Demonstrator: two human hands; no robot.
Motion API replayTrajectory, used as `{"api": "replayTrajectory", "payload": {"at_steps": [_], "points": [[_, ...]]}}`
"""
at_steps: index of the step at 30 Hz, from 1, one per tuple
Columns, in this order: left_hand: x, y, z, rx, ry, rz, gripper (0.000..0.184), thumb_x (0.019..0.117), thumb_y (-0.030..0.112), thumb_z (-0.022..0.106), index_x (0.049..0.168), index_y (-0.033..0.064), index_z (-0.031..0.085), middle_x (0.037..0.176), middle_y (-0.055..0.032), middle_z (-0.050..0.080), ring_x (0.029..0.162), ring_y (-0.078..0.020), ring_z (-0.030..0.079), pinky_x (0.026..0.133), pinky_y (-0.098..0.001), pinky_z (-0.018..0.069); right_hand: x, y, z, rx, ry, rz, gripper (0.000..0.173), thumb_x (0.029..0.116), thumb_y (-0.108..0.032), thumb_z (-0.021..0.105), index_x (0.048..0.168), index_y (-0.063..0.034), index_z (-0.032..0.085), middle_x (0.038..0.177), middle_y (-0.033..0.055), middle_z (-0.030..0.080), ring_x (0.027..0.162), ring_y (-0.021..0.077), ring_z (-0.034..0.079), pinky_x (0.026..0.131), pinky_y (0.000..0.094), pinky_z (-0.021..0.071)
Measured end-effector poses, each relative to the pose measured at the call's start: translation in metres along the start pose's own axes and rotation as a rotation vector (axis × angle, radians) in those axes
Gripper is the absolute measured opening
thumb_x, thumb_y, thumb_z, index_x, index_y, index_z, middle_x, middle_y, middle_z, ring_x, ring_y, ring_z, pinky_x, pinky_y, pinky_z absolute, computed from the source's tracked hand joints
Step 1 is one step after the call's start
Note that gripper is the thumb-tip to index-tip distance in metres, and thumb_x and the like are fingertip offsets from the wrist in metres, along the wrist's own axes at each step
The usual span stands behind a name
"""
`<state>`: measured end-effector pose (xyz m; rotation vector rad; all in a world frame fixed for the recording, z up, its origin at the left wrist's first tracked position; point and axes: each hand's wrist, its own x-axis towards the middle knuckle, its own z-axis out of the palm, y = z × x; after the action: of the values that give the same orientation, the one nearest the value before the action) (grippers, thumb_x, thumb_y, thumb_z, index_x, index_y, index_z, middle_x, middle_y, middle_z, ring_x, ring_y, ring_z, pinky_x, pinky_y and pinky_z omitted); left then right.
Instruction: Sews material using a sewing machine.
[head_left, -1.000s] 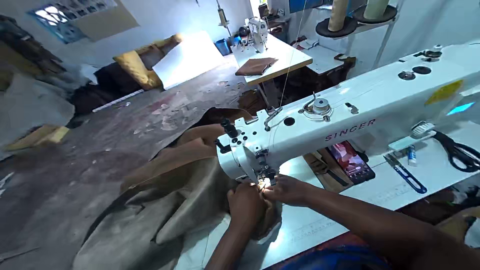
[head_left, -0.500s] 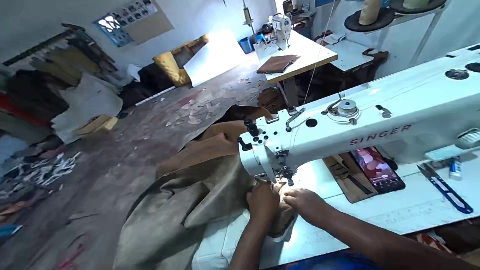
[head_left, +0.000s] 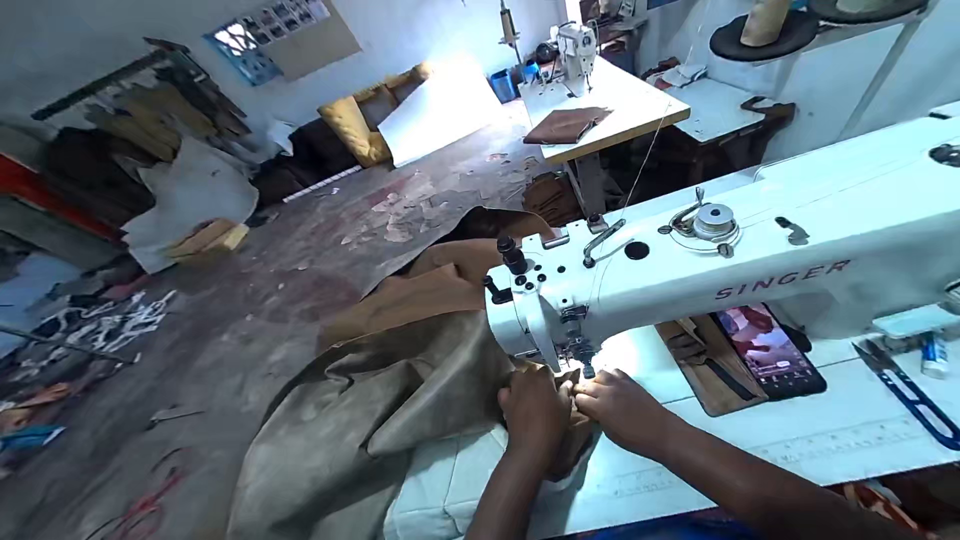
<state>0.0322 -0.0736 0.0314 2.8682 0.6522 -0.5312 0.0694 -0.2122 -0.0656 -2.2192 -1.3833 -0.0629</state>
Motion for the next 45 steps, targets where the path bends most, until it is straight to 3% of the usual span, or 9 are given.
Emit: {"api": "replayTrajectory", "payload": {"at_steps": [4,7,13,18,29,34,37,40,45], "points": [[0.008,-0.010,0.007,-0.055,-0.020,-0.029,0.061,0.0947,0.043,0.070,0.140,0.0047,0.058,0.146,-0.0191,0.053,0.140,-0.0374,0.045,0.112,-0.0615,0.0355,0.001,0.010,-0.005,-0.032,0.015,-0.100,0.018,0.0970,0.001,0.055,0.104,-0.0052,0.071,0.102,0.0103,0.073,0.102,0.0292,0.069,0.091,0.0475,0.0547],[0.010,-0.012,0.010,-0.076,0.002,-0.069,0.047,0.0976,0.028,0.066,0.139,0.0069,0.060,0.145,-0.0183,0.055,0.137,-0.0370,0.049,0.108,-0.0605,0.0409,0.002,0.014,-0.013,0.008,-0.036,-0.114,0.016,0.0971,0.003,0.056,0.103,-0.0028,0.070,0.103,0.0128,0.073,0.107,0.0302,0.069,0.101,0.0486,0.0516],[0.016,-0.012,0.012,-0.043,0.022,-0.041,0.042,0.0955,0.009,0.059,0.138,0.0070,0.062,0.147,-0.0171,0.053,0.136,-0.0368,0.052,0.107,-0.0569,0.0452,0.005,0.019,-0.013,0.041,-0.066,-0.112,0.019,0.0977,0.002,0.054,0.105,-0.0029,0.070,0.099,0.0146,0.072,0.099,0.0309,0.070,0.095,0.0471,0.0544],[0.032,-0.025,0.027,-0.089,0.114,0.082,0.034,0.0979,0.003,0.053,0.129,0.0015,0.066,0.137,-0.0199,0.060,0.127,-0.0341,0.059,0.108,-0.0478,0.0478,0.005,0.015,-0.017,0.032,-0.133,-0.080,0.024,0.0977,0.003,0.052,0.112,-0.0036,0.070,0.107,0.0152,0.072,0.105,0.0320,0.069,0.097,0.0481,0.0529],[0.065,-0.063,0.031,-0.131,0.177,0.572,0.023,0.0927,-0.004,0.058,0.111,-0.0100,0.071,0.117,-0.0295,0.068,0.119,-0.0411,0.063,0.106,-0.0516,0.0470,0.005,-0.011,0.014,-0.013,0.064,0.007,0.022,0.0974,0.000,0.053,0.106,-0.0029,0.072,0.111,0.0133,0.075,0.105,0.0295,0.072,0.093,0.0485,0.0555],[0.046,-0.051,0.008,0.026,0.041,0.396,0.031,0.0963,-0.001,0.054,0.124,-0.0029,0.067,0.134,-0.0251,0.061,0.129,-0.0382,0.057,0.112,-0.0515,0.0427,-0.004,-0.016,0.012,0.052,0.036,0.066,0.031,0.0973,0.003,0.050,0.119,-0.0027,0.071,0.130,0.0144,0.070,0.120,0.0307,0.067,0.103,0.0507,0.0512],[0.015,-0.031,-0.013,0.170,-0.012,0.290,0.028,0.1028,0.016,0.056,0.124,0.0026,0.070,0.137,-0.0187,0.062,0.133,-0.0368,0.054,0.114,-0.0567,0.0368,-0.003,-0.015,0.007,0.112,-0.036,0.109,0.032,0.0996,0.001,0.048,0.122,-0.0036,0.071,0.132,0.0148,0.068,0.123,0.0316,0.065,0.106,0.0511,0.0493],[-0.012,-0.002,-0.006,0.198,0.002,0.208,0.039,0.0947,0.032,0.067,0.121,0.0035,0.071,0.135,-0.0176,0.063,0.133,-0.0366,0.053,0.111,-0.0588,0.0362,-0.002,-0.015,0.004,0.093,-0.081,0.122,0.028,0.0997,0.000,0.048,0.116,0.0004,0.071,0.126,0.0183,0.069,0.119,0.0343,0.066,0.103,0.0516,0.0507],[-0.030,0.015,0.028,0.180,0.092,0.166,0.032,0.1025,0.005,0.046,0.123,0.0004,0.070,0.141,-0.0155,0.060,0.135,-0.0360,0.051,0.109,-0.0530,0.0419,-0.014,-0.018,0.006,0.035,-0.072,0.120,0.026,0.0945,0.006,0.053,0.113,0.0049,0.071,0.120,0.0211,0.071,0.115,0.0367,0.068,0.102,0.0519,0.0520]]}}
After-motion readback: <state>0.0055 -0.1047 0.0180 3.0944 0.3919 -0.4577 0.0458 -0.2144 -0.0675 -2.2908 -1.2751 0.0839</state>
